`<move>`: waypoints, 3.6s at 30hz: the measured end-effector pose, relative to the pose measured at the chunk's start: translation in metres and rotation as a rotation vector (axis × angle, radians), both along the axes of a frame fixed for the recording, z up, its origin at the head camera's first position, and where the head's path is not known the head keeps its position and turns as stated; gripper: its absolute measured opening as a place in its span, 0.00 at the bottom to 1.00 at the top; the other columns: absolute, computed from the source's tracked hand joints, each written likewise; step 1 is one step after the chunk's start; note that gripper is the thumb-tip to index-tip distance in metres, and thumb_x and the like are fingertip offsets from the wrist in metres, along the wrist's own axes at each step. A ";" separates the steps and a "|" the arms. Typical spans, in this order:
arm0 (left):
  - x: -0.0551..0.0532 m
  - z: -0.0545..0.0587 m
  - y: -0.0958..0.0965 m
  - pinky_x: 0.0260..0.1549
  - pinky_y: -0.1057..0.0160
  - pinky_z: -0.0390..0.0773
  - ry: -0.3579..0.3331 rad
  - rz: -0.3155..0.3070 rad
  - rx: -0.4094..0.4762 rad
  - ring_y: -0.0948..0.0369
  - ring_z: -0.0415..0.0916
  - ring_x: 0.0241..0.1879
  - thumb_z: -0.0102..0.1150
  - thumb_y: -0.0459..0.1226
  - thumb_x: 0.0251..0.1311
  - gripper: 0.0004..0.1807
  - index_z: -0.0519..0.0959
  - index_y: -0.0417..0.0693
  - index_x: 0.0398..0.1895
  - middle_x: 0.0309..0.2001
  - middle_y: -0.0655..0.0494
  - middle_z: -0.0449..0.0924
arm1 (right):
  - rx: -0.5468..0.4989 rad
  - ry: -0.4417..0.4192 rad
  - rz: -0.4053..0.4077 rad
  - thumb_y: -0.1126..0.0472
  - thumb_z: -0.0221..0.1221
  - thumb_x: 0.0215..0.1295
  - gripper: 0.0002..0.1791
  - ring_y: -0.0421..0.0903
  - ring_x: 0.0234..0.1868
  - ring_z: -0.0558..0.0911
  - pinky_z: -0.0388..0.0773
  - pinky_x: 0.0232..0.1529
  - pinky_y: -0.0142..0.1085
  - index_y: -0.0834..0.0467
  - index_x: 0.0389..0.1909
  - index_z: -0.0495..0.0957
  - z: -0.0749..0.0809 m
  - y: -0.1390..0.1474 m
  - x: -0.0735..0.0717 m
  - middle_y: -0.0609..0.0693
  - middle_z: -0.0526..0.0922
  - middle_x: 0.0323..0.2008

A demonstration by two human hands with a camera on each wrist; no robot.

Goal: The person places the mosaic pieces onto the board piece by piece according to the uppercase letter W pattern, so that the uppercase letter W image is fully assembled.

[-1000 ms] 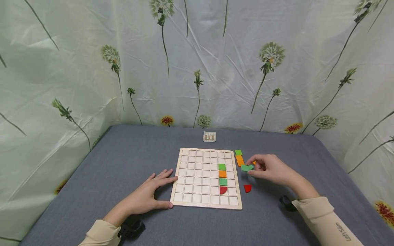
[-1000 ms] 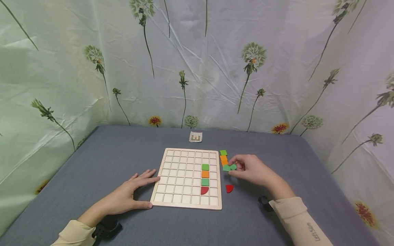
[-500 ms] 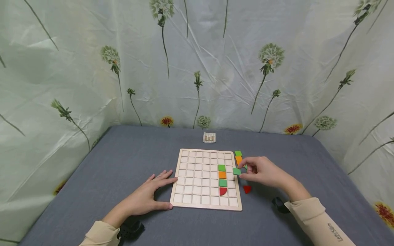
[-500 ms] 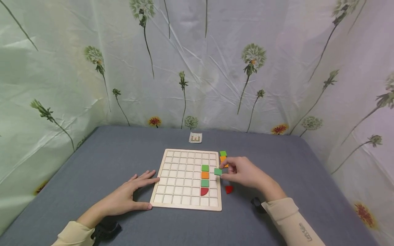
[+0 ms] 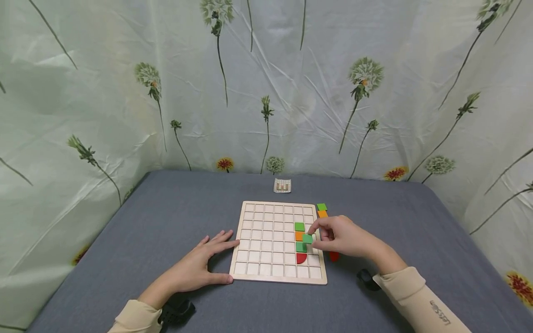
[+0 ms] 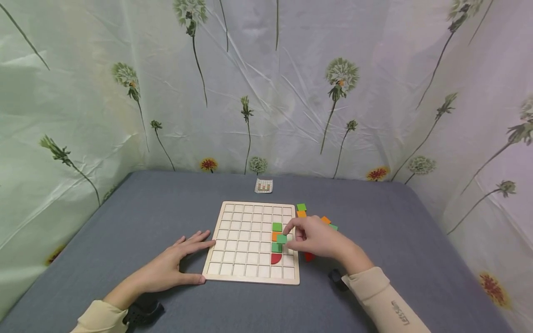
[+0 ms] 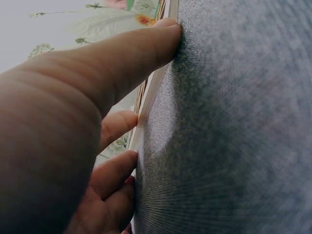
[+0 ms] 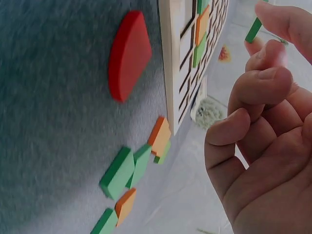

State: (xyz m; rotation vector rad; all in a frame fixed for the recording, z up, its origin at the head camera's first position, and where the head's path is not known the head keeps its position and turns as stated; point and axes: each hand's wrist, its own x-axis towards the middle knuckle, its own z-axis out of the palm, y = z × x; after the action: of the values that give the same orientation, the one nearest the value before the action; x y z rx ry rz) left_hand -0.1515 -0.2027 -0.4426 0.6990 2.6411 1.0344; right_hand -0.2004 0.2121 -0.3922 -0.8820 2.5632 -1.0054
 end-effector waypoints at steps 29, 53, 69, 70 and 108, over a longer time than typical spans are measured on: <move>-0.001 0.001 0.002 0.81 0.25 0.41 0.001 0.019 -0.029 0.41 0.51 0.86 0.79 0.58 0.55 0.47 0.73 0.60 0.79 0.86 0.48 0.58 | 0.085 -0.026 0.118 0.57 0.73 0.67 0.09 0.30 0.21 0.68 0.69 0.29 0.25 0.52 0.42 0.84 -0.013 -0.036 0.008 0.36 0.71 0.20; -0.001 0.000 0.003 0.80 0.25 0.42 0.037 0.028 -0.022 0.41 0.52 0.86 0.79 0.61 0.54 0.47 0.74 0.61 0.78 0.85 0.49 0.59 | 0.168 0.025 0.093 0.56 0.74 0.66 0.08 0.31 0.21 0.69 0.68 0.27 0.26 0.49 0.40 0.83 -0.013 -0.045 0.006 0.37 0.71 0.20; 0.002 -0.004 0.002 0.80 0.24 0.43 0.051 0.018 -0.006 0.41 0.53 0.86 0.80 0.60 0.54 0.46 0.75 0.61 0.77 0.85 0.49 0.61 | 0.160 -0.006 0.101 0.57 0.73 0.67 0.09 0.31 0.22 0.71 0.71 0.28 0.27 0.49 0.42 0.82 -0.015 -0.048 0.010 0.37 0.73 0.21; 0.002 -0.004 0.002 0.80 0.24 0.43 0.056 0.017 -0.007 0.40 0.53 0.85 0.80 0.60 0.55 0.46 0.75 0.61 0.77 0.85 0.48 0.61 | 0.161 -0.005 0.101 0.57 0.73 0.67 0.09 0.31 0.22 0.71 0.71 0.28 0.27 0.49 0.42 0.82 -0.015 -0.048 0.010 0.37 0.73 0.21; 0.001 -0.001 0.002 0.78 0.22 0.44 0.042 0.011 -0.017 0.39 0.52 0.86 0.79 0.60 0.56 0.47 0.74 0.60 0.78 0.85 0.47 0.60 | 0.161 -0.002 0.115 0.56 0.72 0.68 0.08 0.31 0.22 0.72 0.71 0.27 0.27 0.48 0.44 0.83 -0.016 -0.045 0.010 0.36 0.75 0.21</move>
State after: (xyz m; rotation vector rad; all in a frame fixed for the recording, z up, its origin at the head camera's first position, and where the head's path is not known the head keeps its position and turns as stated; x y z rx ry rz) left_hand -0.1503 -0.2004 -0.4434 0.7112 2.6893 1.0095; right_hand -0.1904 0.1673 -0.4082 -0.9697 2.5177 -0.7550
